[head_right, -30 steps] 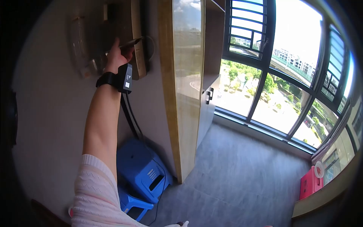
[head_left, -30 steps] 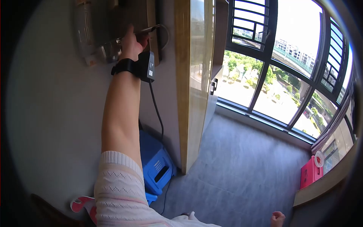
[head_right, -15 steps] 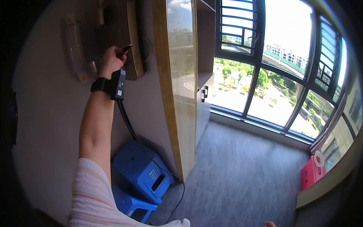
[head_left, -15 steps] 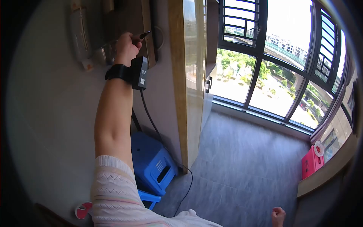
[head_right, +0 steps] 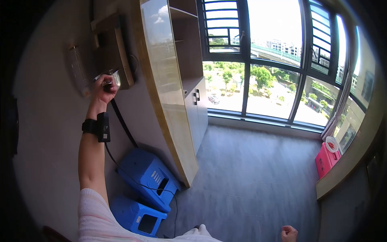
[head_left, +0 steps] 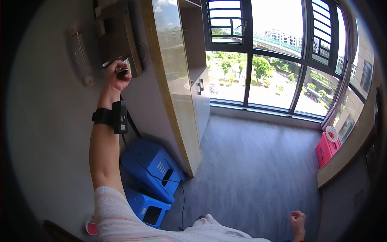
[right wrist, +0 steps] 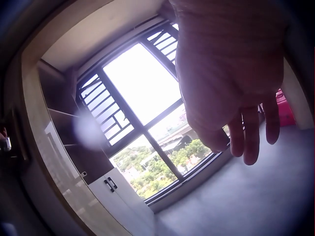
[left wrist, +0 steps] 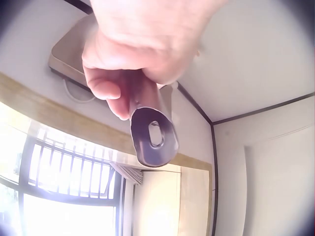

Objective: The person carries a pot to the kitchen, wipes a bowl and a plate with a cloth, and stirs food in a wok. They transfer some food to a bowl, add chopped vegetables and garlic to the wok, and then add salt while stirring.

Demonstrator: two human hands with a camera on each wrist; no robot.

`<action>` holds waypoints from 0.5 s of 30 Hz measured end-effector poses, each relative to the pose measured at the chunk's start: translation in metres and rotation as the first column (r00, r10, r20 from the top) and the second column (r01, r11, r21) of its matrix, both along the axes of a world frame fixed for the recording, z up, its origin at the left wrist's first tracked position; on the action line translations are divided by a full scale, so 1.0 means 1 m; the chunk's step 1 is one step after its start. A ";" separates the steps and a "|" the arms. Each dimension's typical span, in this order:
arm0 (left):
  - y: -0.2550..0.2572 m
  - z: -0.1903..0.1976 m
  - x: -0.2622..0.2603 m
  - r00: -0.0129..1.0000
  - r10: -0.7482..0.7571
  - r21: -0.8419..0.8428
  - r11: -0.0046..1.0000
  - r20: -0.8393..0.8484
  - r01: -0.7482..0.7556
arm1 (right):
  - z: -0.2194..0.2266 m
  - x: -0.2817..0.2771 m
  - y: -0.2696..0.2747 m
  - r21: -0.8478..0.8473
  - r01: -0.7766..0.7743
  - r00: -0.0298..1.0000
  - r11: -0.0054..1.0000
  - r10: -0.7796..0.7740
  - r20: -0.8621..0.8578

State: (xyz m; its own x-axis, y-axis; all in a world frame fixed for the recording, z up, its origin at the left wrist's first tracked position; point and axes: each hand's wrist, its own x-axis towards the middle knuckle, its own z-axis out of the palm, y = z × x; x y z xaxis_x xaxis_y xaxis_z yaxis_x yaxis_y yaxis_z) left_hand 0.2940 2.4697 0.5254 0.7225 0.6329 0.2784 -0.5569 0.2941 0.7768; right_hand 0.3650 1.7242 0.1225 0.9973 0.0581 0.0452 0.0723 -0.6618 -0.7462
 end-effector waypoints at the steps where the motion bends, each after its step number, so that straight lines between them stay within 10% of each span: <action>1: -0.018 -0.005 -0.004 1.000 -0.018 -0.022 1.000 -0.021 0.018 | 0.004 -0.005 -0.010 0.029 -0.002 1.000 1.000 0.002 -0.002; 15: -0.313 -0.162 -0.012 0.726 -0.678 -0.130 0.735 -0.115 0.666 | 0.027 -0.163 -0.181 -0.063 0.293 0.949 0.954 -0.299 -0.106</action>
State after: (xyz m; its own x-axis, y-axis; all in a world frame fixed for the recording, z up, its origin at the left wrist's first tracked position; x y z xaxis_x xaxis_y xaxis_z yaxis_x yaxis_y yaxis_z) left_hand 0.2819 2.1564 0.3632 0.9938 -0.0197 0.1091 -0.0748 0.6076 0.7907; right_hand 0.2024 1.5431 0.1492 0.9684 -0.2411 -0.0642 -0.2147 -0.6741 -0.7067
